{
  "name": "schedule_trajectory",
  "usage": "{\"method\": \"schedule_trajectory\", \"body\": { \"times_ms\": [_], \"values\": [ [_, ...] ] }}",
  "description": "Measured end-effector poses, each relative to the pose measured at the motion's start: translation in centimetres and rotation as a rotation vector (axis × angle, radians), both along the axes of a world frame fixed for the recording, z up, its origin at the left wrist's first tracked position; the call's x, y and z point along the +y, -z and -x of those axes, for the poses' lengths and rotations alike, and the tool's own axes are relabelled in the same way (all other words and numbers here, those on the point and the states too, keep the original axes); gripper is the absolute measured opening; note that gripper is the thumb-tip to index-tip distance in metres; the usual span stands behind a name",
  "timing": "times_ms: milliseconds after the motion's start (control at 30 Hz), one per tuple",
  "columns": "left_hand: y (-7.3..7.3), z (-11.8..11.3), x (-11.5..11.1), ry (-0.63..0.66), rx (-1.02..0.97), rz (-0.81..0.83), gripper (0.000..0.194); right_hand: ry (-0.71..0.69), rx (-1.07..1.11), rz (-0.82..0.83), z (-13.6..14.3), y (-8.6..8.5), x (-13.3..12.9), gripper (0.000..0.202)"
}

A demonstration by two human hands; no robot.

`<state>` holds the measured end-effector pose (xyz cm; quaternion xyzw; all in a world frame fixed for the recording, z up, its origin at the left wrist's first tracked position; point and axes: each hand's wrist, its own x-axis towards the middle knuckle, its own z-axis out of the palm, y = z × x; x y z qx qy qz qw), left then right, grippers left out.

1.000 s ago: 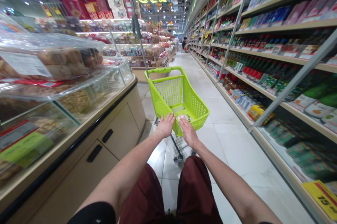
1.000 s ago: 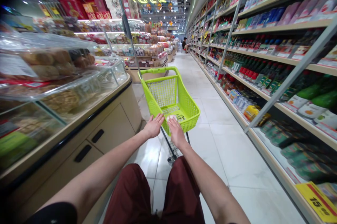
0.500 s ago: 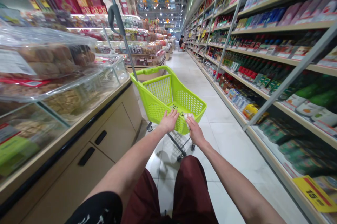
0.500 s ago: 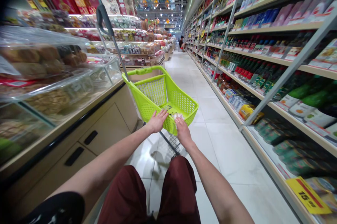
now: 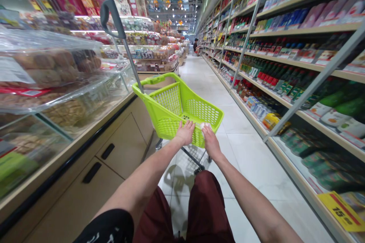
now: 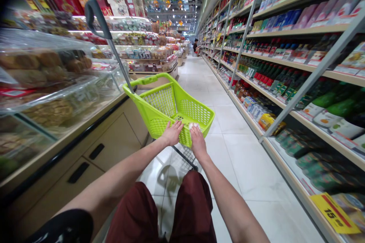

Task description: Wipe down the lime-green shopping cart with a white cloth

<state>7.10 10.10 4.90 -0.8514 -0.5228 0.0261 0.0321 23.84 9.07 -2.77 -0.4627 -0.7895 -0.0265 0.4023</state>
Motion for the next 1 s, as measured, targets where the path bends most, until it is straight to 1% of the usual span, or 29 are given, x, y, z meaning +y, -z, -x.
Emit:
{"method": "schedule_trajectory", "body": {
  "times_ms": [67, 133, 200, 300, 433, 500, 600, 633, 733, 800, 833, 900, 1000],
  "values": [
    [-0.3, 1.2, 0.3, -0.008, -0.011, -0.031, 0.066, 0.052, 0.001, 0.009, -1.7, 0.1, 0.0, 0.046],
    [-0.5, 2.7, 0.8, -0.086, -0.016, -0.057, 0.065, 0.102, -0.007, 0.021, -3.0, 0.2, 0.0, 0.047],
    [-0.7, 3.8, 1.1, -0.149, -0.01, -0.063, 0.065, 0.135, -0.013, 0.019, -3.4, 0.1, 0.2, 0.049],
    [-0.7, 4.1, 1.1, -0.145, -0.001, -0.052, 0.068, 0.133, -0.016, -0.012, -1.8, -0.2, 0.7, 0.051],
    [-0.6, 2.9, 0.4, -0.131, -0.006, -0.063, 0.069, 0.064, -0.056, -0.029, 1.2, -0.7, 1.2, 0.055],
    [-0.8, 2.7, 0.2, -0.096, -0.007, -0.066, 0.069, 0.043, -0.079, -0.034, 1.5, -0.7, 1.2, 0.054],
    [-1.3, 3.7, 0.2, -0.052, -0.019, -0.101, 0.066, 0.051, -0.08, -0.057, -0.2, -0.6, 1.0, 0.051],
    [-1.4, 4.4, 0.3, -0.073, -0.024, -0.123, 0.064, 0.06, -0.072, -0.062, -1.0, -0.5, 0.9, 0.052],
    [-1.7, 6.3, 0.8, -0.212, -0.024, -0.181, 0.063, 0.107, -0.047, -0.053, -3.2, -0.6, 0.7, 0.056],
    [-1.6, 7.0, 0.9, -0.244, -0.019, -0.197, 0.062, 0.148, -0.031, -0.032, -3.4, -0.8, 0.8, 0.058],
    [-1.5, 7.0, 0.8, -0.237, -0.02, -0.199, 0.062, 0.16, -0.024, -0.02, -3.1, -1.0, 0.9, 0.059],
    [-1.4, 6.6, 0.5, -0.22, -0.027, -0.195, 0.063, 0.152, -0.015, 0.0, -1.5, -1.4, 1.3, 0.06],
    [-1.4, 5.8, -0.2, -0.197, -0.035, -0.187, 0.065, 0.061, -0.025, 0.016, 1.8, -1.9, 1.8, 0.061]
  ]
}}
